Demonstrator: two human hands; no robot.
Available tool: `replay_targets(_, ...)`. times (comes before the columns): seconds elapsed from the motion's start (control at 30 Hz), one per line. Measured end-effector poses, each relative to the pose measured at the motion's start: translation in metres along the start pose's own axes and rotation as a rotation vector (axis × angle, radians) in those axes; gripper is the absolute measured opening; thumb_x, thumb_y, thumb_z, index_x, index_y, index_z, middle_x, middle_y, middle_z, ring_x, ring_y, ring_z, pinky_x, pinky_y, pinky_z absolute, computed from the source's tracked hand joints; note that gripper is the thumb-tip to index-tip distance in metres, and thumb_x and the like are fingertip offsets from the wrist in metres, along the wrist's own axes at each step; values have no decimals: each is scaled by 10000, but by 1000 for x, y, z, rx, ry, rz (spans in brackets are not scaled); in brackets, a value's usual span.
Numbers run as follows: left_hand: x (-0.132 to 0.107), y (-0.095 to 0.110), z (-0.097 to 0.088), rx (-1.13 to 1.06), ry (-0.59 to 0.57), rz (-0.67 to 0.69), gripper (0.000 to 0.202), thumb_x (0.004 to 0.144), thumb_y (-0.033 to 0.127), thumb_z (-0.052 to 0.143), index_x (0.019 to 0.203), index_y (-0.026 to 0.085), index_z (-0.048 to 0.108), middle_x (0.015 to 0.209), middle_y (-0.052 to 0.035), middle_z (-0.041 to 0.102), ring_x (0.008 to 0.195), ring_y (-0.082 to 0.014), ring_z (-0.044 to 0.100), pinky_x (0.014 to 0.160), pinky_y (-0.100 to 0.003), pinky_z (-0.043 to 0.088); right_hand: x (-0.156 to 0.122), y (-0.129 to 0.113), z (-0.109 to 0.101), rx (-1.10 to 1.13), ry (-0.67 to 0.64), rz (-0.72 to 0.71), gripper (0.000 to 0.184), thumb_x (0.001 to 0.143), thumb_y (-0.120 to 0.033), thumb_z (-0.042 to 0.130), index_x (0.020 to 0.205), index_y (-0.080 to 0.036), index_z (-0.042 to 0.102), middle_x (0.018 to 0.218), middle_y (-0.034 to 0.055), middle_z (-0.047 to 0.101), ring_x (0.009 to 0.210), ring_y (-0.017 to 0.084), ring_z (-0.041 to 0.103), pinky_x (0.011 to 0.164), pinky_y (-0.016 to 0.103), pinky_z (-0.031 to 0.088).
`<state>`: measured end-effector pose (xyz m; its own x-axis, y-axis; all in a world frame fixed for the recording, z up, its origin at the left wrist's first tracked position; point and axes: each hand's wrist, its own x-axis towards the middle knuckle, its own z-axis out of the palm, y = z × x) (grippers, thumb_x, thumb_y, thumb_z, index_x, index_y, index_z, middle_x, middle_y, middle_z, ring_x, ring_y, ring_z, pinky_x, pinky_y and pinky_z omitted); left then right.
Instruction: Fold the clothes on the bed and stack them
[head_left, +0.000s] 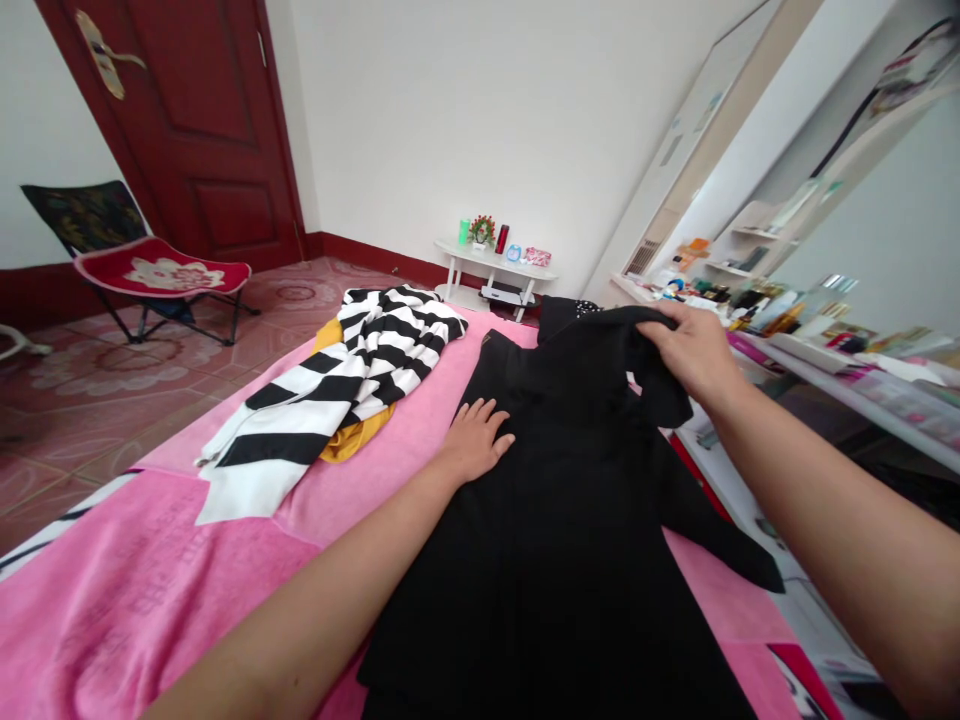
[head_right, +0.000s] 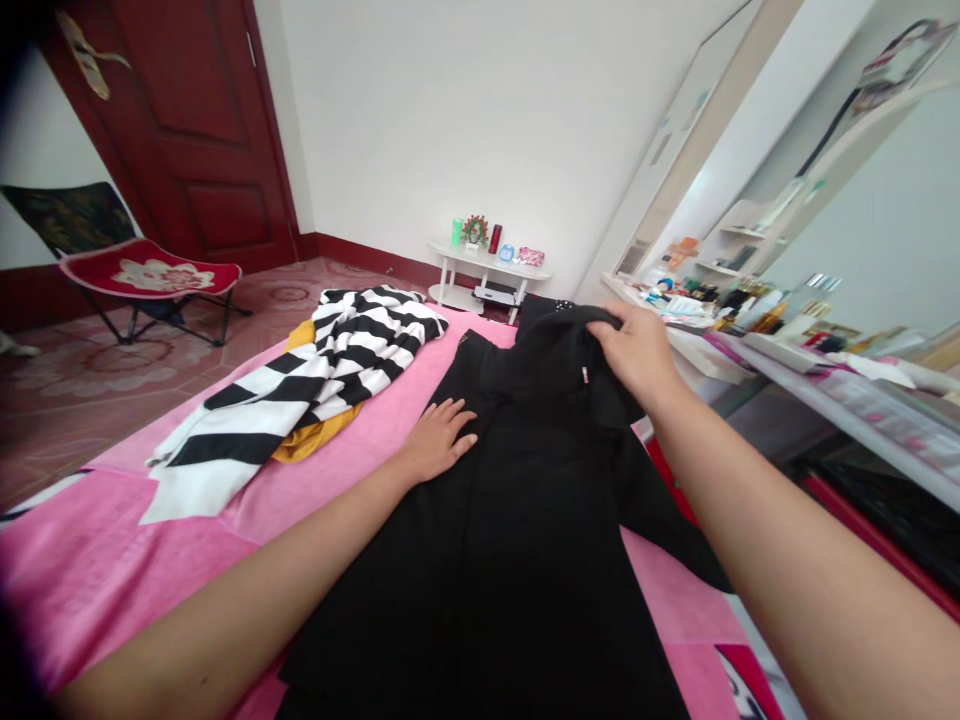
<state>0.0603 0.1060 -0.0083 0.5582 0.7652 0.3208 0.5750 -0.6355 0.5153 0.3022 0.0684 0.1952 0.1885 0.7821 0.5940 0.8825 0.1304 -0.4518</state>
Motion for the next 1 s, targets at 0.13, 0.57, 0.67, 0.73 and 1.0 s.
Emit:
replay_targets(0.13,4,-11,-6,-418,265,-158,448,958,387,244,1298,177,446,1351,-81,490,1260,-181,432,1074,-353,328,-75,-84,0,6,-529,-463,442,726,-258,672,1163,-274,609,1139,16,621,1049,213,582,950,375,433)
replay_targets(0.57,10,-29,3,-696,391,-273,344,903,276,437,1215,154,516,1234,-100,587,1141,-192,550,1016,-361,409,-192,-3,21,-324,-686,-504,874,655,83,397,1421,-325,291,1522,62,191,1314,224,366,1005,411,427)
replay_targets(0.67,10,-27,2,-682,377,-280,328,892,222,451,1204,150,518,1228,-101,589,1136,-186,556,1018,-365,413,-201,-13,23,-323,-638,-641,954,614,119,386,1438,-336,236,1551,59,-11,1388,251,193,1060,446,351)
replay_targets(0.73,10,-27,2,-676,369,-276,328,889,209,455,1203,140,518,1231,-106,586,1143,-185,551,1023,-356,408,-203,-26,23,-291,-604,-741,897,667,114,387,1417,-367,278,1552,42,-14,1396,245,162,1061,451,344)
replay_targets(1.0,10,-27,3,-662,374,-269,335,887,221,466,1198,114,528,1234,-121,579,1128,-189,559,1012,-328,417,-177,-53,23,21,-535,-569,227,750,-82,558,912,-221,634,1360,60,485,1256,260,432,990,445,411)
